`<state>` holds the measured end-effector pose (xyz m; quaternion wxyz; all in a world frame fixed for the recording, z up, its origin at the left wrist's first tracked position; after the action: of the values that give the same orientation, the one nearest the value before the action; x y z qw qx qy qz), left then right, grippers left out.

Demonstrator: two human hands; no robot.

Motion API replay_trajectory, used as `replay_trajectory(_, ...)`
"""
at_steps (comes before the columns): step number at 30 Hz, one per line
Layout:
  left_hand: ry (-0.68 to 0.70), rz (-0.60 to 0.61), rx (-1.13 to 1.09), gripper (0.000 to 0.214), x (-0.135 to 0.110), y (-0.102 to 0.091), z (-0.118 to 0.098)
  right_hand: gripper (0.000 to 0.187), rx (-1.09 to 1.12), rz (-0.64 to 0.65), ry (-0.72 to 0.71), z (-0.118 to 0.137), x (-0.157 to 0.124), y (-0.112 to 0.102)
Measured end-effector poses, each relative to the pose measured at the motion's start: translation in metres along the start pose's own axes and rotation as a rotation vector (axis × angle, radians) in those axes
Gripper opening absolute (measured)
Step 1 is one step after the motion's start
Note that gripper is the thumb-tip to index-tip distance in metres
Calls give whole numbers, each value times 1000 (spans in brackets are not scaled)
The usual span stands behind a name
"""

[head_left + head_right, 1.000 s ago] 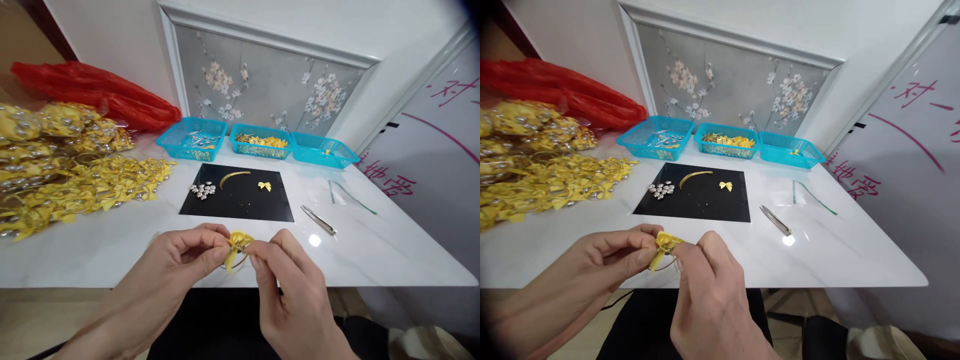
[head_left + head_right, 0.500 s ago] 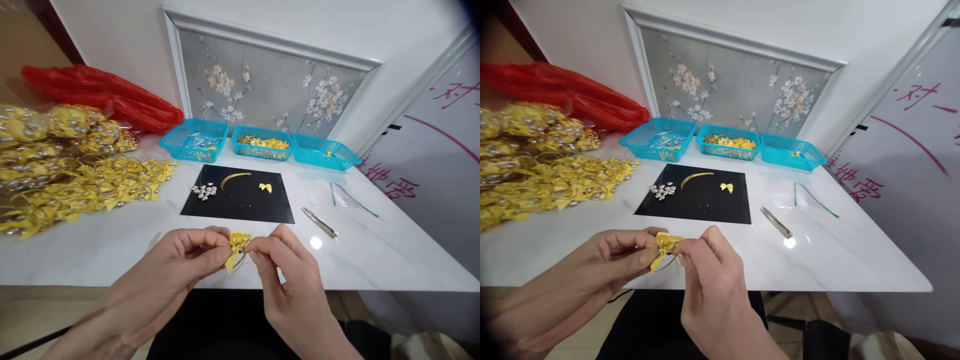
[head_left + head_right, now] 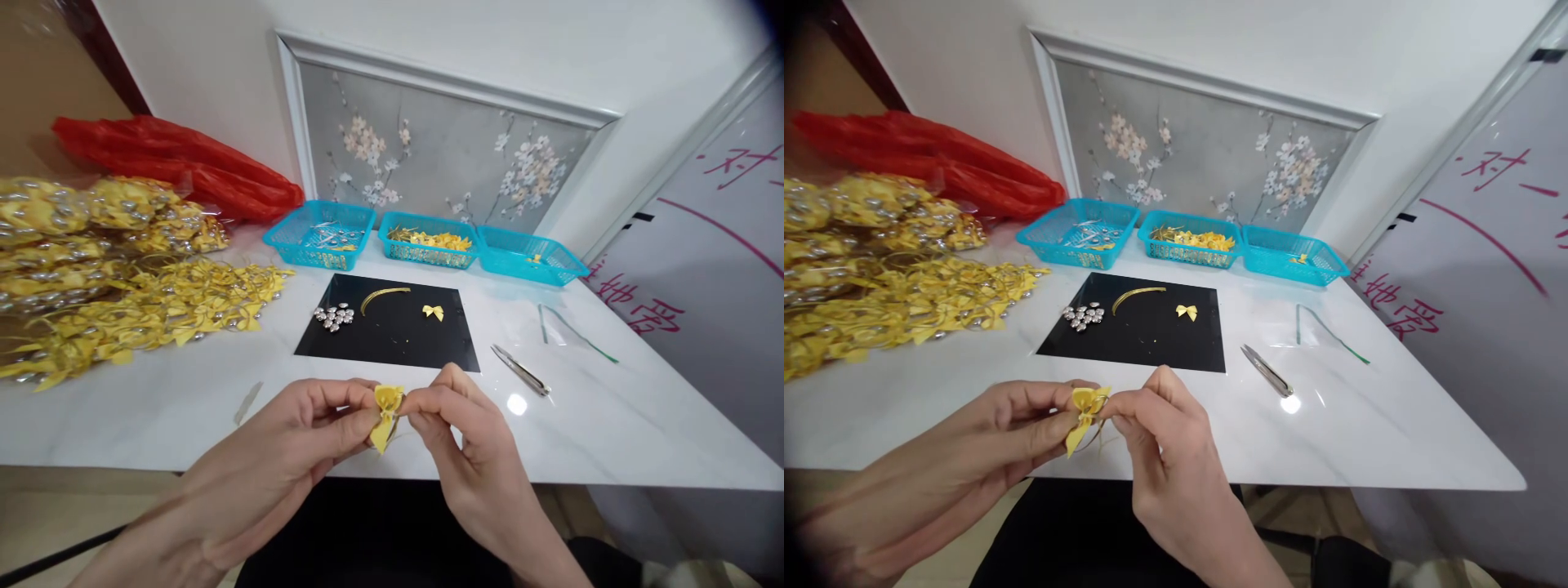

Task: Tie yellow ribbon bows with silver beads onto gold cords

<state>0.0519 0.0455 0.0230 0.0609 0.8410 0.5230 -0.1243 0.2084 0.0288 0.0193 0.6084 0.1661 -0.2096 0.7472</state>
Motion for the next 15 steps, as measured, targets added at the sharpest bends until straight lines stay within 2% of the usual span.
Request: replay_trajectory(15,-70,36,-74,14,0,1,7,35,22,73,-14,-3,-1,-1)
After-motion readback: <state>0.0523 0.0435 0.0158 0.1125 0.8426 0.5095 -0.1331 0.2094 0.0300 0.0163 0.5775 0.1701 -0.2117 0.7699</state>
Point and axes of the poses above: each hand's wrist, its own x-axis towards the middle knuckle, its own y-axis out of the palm, z = x × y, the point moved 5 cm from there along x, towards the middle knuckle, and after that the axes turned 13 degrees about x, right-handed, at the moved point
